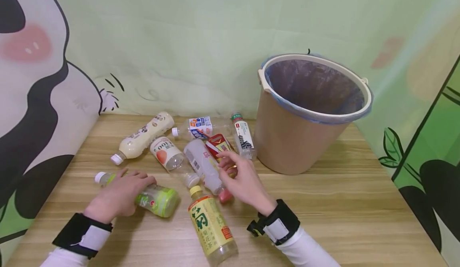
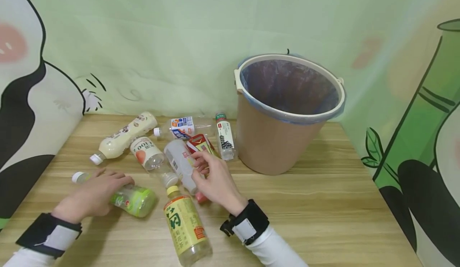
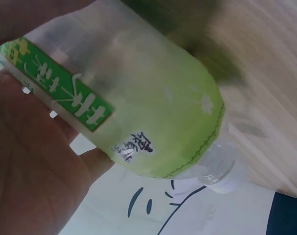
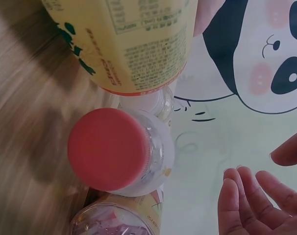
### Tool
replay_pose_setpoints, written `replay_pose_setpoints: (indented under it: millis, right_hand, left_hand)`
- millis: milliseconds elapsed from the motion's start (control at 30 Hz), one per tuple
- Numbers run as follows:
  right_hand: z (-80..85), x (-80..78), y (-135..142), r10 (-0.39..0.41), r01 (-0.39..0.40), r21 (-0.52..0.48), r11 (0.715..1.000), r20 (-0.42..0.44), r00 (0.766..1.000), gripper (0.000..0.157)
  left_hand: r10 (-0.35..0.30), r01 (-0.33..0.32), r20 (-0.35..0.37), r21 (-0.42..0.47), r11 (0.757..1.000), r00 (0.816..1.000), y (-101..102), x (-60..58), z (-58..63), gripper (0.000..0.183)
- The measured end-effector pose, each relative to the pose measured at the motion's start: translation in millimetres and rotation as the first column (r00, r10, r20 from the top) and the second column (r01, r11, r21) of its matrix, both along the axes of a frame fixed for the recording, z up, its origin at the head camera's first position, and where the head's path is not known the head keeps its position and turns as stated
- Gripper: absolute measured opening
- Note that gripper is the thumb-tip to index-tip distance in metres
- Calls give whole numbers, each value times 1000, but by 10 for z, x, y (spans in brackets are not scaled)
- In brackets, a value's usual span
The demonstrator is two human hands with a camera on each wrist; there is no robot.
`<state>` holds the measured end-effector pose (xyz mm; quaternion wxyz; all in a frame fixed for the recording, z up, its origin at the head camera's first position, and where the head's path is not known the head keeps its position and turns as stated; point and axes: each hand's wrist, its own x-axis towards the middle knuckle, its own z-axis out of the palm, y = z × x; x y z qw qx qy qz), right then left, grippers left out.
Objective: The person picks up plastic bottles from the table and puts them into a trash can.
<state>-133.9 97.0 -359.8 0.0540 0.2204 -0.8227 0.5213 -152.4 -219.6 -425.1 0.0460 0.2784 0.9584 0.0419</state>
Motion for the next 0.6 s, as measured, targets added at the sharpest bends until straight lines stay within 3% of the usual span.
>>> replay_pose_setpoints:
  millis: [167, 367, 600]
  right_hand:
    - [-13, -12, 17, 10, -10, 0, 1000, 5, 1000, 33]
    - [2, -6, 41, -1, 1, 12, 1000, 34, 999, 32]
    - [-9, -8, 67, -13, 12, 12, 1000, 33, 999, 34]
  left_hand:
    - [4, -4, 14, 4, 1000, 1000, -1, 25, 36, 69]
    - [-1, 1, 5, 25, 1000, 1000, 9, 74, 165, 65]
    - [-36, 39, -30, 129, 991, 999, 97, 88, 360, 64]
